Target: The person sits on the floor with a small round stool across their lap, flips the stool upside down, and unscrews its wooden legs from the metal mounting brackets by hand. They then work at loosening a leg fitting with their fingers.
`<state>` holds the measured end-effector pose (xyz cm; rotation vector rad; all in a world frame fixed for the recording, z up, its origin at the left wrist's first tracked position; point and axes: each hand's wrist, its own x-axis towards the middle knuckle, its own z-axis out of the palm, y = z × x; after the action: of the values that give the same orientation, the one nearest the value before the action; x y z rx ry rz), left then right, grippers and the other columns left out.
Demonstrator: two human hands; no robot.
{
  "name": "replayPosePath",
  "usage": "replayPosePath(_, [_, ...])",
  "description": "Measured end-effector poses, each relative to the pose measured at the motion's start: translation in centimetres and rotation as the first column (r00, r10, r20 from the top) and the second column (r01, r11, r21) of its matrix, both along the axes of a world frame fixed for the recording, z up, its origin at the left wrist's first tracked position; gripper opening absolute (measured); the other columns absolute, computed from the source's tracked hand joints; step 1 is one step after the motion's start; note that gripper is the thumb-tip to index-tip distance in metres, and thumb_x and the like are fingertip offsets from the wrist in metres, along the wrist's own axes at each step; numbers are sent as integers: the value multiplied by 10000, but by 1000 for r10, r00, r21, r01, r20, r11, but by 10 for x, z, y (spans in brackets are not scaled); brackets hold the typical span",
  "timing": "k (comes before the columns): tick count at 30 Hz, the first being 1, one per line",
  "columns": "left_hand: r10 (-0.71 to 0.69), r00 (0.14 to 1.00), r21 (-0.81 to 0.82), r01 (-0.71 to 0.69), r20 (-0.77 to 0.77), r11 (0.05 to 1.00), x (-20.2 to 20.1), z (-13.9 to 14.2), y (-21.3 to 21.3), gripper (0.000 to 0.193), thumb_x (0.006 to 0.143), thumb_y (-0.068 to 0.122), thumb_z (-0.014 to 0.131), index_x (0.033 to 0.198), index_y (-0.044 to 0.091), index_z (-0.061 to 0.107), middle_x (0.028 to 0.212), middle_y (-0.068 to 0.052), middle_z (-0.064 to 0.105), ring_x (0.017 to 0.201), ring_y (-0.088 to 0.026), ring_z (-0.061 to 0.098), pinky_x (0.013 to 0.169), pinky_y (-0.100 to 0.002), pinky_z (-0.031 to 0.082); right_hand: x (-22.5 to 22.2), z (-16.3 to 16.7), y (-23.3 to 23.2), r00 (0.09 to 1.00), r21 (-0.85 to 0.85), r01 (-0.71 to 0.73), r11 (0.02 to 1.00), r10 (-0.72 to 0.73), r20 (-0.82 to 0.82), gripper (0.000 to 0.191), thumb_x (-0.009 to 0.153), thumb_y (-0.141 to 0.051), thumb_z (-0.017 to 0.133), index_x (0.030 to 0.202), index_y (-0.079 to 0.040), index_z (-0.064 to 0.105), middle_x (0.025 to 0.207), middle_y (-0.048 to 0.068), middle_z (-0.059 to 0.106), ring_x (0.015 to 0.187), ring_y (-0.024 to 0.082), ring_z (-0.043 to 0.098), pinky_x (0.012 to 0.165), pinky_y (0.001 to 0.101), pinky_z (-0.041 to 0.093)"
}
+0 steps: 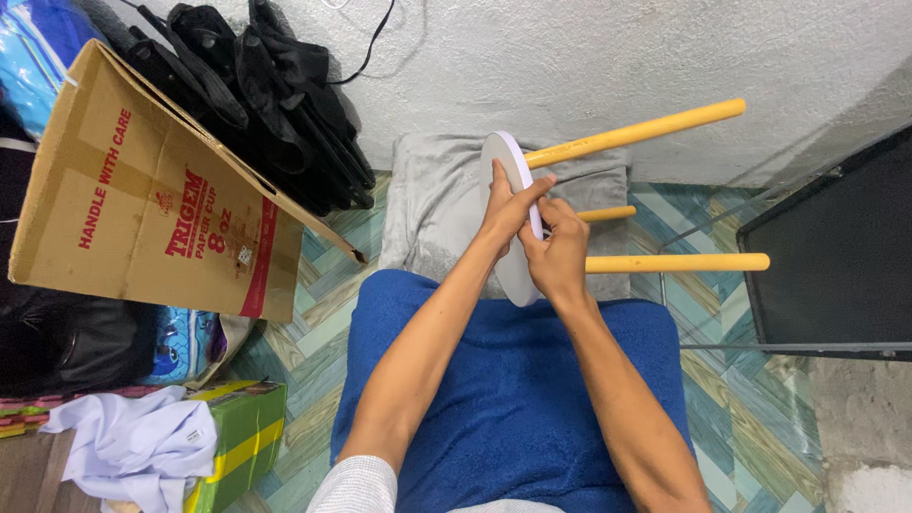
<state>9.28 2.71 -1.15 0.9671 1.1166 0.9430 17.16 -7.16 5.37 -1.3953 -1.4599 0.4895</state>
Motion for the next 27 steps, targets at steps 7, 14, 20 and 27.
replayPosePath(7, [20,999,-63,-21,-28,998,0,-1,1,1434,657,511,830,1612,33,-126,1556,-370,112,1284,-422,540,927,-443,593,-2,-1,-1,1000,-2,-7,1000,7,7,229,863,-29,707,1077,50,701,850,171,639,740,297,644,665,385,507])
replayPosePath(14, [73,997,-9,-73,14,997,5,-19,9,1177,740,188,689,1616,12,-78,1235,-235,505,882,-261,648,653,-372,585,-4,-5,-2,1000,24,-23,999,22,15,237,846,-3,723,1077,44,699,895,171,665,803,299,666,719,372,531])
replayPosePath(20, [127,974,2,-130,187,992,9,-21,6,1079,794,35,600,1640,77,-69,869,-84,585,663,-142,546,513,-300,475,-7,-9,-3,999,7,-21,1000,21,-32,308,852,16,720,1159,39,703,922,166,683,820,261,698,739,343,556])
replayPosePath(27, [142,956,-53,-132,256,990,4,-12,3,1083,773,-21,539,1648,165,-73,805,-72,549,573,-133,499,456,-303,439,-11,-18,-1,987,-54,4,999,-12,-161,361,854,-6,748,1206,58,699,1030,175,772,916,227,776,809,297,613])
